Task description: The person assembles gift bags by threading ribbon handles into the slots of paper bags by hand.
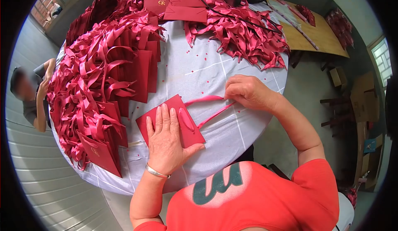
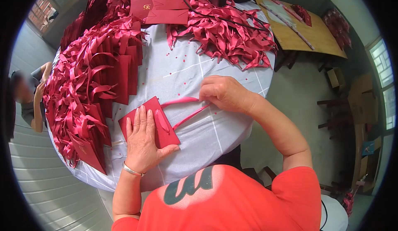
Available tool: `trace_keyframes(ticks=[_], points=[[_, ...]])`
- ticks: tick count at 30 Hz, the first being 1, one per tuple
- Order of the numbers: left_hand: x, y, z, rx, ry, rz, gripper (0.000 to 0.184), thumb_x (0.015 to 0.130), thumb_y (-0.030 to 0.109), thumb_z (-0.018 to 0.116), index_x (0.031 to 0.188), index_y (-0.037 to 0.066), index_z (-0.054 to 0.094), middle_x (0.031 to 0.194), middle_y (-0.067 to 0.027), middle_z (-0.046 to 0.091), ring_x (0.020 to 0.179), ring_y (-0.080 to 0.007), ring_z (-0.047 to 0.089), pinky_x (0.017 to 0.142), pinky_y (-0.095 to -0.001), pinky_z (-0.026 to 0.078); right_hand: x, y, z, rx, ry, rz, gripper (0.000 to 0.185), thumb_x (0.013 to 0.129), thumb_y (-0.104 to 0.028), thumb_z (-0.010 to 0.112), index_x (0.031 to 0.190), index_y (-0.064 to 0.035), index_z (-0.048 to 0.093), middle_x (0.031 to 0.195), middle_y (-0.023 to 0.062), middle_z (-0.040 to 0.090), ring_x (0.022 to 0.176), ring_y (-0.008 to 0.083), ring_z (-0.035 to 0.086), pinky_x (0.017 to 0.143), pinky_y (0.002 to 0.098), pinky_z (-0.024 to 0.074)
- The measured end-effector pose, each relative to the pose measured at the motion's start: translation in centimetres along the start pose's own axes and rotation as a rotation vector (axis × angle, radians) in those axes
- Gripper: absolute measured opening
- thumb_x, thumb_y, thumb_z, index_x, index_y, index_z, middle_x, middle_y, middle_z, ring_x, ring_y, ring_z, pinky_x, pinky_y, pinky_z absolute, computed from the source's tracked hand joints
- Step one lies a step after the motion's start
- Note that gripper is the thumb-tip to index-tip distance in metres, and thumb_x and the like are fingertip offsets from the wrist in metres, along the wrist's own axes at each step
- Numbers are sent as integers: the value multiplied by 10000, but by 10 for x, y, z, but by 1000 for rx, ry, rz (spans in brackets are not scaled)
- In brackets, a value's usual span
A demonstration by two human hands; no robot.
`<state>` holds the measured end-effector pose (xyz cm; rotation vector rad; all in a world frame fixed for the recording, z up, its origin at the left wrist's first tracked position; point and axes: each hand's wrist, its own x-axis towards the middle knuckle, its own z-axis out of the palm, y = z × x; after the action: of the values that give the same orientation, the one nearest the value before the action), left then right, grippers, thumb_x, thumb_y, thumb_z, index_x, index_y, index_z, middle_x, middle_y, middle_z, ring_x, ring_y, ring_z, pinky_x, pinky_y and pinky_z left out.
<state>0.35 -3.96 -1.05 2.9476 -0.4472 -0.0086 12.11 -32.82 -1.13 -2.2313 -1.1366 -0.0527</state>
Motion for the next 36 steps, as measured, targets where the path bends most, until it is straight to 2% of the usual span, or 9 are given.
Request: trace_keyframes(ticks=[3, 5, 9, 12, 17, 19, 23, 25, 36], points=[[0, 0, 0, 0, -2, 4, 1242, 653, 746, 703, 1471, -101, 308, 1533, -314, 289, 1478, -394, 224, 1195, -533, 118, -3, 0, -3, -38, -19, -16, 149, 767, 18, 699, 892, -60, 682, 895, 60, 637, 836, 269, 639, 714, 364, 526], [1, 0, -1, -3, -12, -2, 1247, 651, 748, 703, 1474, -98, 303, 1538, -311, 281, 1480, -395, 217, 1194, -536, 116, -3, -3, -5, 38, 89, 2, 183, 746, 8, 719, 914, -56, 689, 929, 75, 647, 870, 271, 645, 735, 363, 528], [0, 0, 0, -41, 9, 20, 1226, 644, 706, 735, 1462, -107, 320, 1526, -317, 295, 1475, -398, 221, 1190, -558, 95, 0, -26, -15, 98, 24, 9, 249, 692, -72, 790, 919, -49, 689, 939, 84, 654, 889, 280, 645, 766, 378, 525], [1, 0, -2, -36, 2, 23, 1241, 632, 715, 737, 1461, -107, 318, 1526, -321, 291, 1476, -402, 215, 1190, -560, 92, -6, -21, -6, -116, -28, -50, 211, 697, -79, 794, 879, -53, 690, 932, 77, 652, 861, 273, 640, 742, 378, 522], [1, 1, -2, -38, -3, 13, 1244, 620, 708, 748, 1459, -107, 323, 1523, -323, 295, 1476, -404, 216, 1189, -562, 94, -5, -19, 5, -73, 78, -9, 129, 718, -78, 779, 817, -66, 697, 911, 54, 653, 834, 250, 631, 738, 370, 512], [1, 1, -2, -46, 3, 22, 1240, 617, 700, 753, 1457, -106, 327, 1520, -323, 301, 1475, -403, 219, 1188, -565, 96, 1, -19, 9, -84, 179, -119, 130, 721, -92, 781, 826, -78, 704, 931, 41, 664, 828, 238, 631, 749, 368, 507], [1, 1, -2, -40, 9, 20, 1235, 617, 698, 756, 1458, -100, 332, 1517, -326, 304, 1477, -398, 219, 1189, -564, 99, 1, -15, 17, -204, 159, -162, 122, 727, -93, 780, 825, -86, 709, 942, 29, 678, 830, 227, 637, 751, 365, 505], [0, 0, -2, -36, 22, 32, 1230, 618, 697, 757, 1460, -93, 335, 1520, -315, 308, 1479, -390, 218, 1189, -563, 101, -1, -19, 11, -244, 183, -111, 98, 729, -121, 758, 803, -95, 699, 916, 17, 675, 878, 210, 638, 799, 366, 506], [0, 1, -2, -40, 7, 13, 1228, 626, 701, 752, 1468, -85, 328, 1538, -287, 302, 1485, -379, 206, 1194, -552, 101, -5, -2, 12, -22, 163, -104, 150, 723, -55, 765, 849, -74, 686, 822, 53, 668, 784, 251, 646, 735, 375, 511]])
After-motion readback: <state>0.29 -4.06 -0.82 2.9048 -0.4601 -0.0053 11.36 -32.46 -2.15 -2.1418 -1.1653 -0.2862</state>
